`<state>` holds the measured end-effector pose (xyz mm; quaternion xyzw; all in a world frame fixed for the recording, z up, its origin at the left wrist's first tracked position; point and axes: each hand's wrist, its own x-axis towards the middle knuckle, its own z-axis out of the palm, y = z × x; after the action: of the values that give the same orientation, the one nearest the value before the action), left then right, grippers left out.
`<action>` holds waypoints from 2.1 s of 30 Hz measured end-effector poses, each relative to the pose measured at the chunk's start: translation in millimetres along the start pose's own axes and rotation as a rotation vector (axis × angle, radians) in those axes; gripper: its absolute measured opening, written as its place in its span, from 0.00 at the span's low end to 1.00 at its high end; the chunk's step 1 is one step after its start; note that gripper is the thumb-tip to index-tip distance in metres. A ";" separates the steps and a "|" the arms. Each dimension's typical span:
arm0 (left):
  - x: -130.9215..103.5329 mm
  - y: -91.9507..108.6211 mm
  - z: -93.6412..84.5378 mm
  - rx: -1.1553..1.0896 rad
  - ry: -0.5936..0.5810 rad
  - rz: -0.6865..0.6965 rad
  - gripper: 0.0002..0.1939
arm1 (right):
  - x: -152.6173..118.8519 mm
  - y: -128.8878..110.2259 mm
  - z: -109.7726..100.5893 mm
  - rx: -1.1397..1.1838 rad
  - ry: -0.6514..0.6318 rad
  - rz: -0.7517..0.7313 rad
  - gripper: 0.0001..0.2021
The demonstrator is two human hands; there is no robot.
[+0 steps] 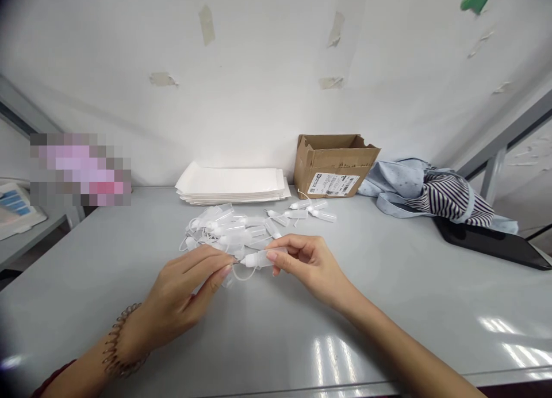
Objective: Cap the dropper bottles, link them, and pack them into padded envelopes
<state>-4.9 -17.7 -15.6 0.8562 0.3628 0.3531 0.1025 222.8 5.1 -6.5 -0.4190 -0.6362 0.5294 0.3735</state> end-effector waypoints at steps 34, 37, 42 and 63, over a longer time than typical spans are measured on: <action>-3.5 -6.4 12.6 0.021 0.013 0.089 0.08 | -1.8 6.4 11.5 -0.058 -0.025 0.025 0.12; -2.4 -7.1 12.5 0.021 0.003 0.079 0.07 | -0.2 6.4 13.6 -0.066 -0.035 0.026 0.12; 2.3 -7.8 6.0 -0.001 -0.017 0.050 0.07 | 3.3 8.8 13.1 -0.116 -0.026 0.005 0.15; 6.6 -28.2 -22.9 0.350 0.040 -0.507 0.13 | 37.7 62.2 -17.0 -1.004 -0.143 -0.506 0.37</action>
<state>-32.7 5.2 -7.5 0.7360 0.6220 0.2654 0.0312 233.0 51.7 -63.9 -0.3427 -0.9143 0.0827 0.1995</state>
